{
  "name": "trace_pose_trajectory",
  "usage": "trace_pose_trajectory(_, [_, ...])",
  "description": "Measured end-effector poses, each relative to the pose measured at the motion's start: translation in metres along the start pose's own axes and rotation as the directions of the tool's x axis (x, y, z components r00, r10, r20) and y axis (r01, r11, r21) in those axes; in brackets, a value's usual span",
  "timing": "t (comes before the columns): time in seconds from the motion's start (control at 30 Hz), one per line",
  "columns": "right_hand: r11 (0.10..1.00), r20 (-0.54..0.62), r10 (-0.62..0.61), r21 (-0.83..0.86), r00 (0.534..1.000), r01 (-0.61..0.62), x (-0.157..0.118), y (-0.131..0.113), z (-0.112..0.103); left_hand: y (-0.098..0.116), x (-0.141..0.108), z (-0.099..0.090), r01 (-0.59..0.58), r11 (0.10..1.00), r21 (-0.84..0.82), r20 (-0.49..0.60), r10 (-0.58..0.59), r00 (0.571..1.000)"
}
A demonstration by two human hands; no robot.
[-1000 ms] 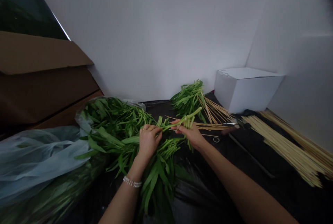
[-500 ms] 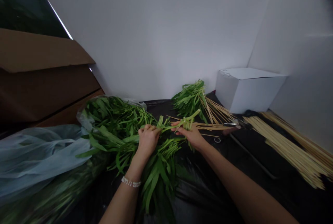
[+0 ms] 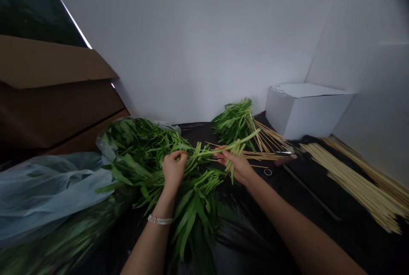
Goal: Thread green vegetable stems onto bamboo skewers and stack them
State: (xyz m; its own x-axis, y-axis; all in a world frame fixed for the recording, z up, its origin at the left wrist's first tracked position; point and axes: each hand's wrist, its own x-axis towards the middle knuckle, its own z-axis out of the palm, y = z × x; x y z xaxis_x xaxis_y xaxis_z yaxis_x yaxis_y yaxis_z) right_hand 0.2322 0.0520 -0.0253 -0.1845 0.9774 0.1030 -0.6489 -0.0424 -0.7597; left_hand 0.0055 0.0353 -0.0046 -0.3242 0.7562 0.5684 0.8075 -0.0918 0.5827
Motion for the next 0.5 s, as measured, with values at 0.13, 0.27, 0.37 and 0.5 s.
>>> trace_pose_trajectory(0.13, [0.997,-0.095,-0.007,0.073,0.995,0.014,0.010,-0.006,-0.014,-0.013,0.008,-0.007,0.032,0.994,-0.107,-0.207,-0.054,0.977])
trace_pose_trajectory(0.27, [0.993,-0.132,0.044,0.118,0.990,-0.029,0.012,-0.005,-0.015,-0.001,0.000,-0.004,-0.143,0.977,-0.159,-0.227,0.105,0.968])
trace_pose_trajectory(0.37, [0.993,-0.115,0.050,0.114,0.992,-0.037,0.010,-0.001,-0.012,0.012,-0.010,-0.001,-0.270,0.960,-0.080,-0.236,0.245,0.940])
trace_pose_trajectory(0.5, [0.995,-0.074,0.049,0.091,0.996,-0.042,0.008,0.000,-0.010,0.022,-0.017,-0.001,-0.303,0.953,-0.013,-0.244,0.291,0.925])
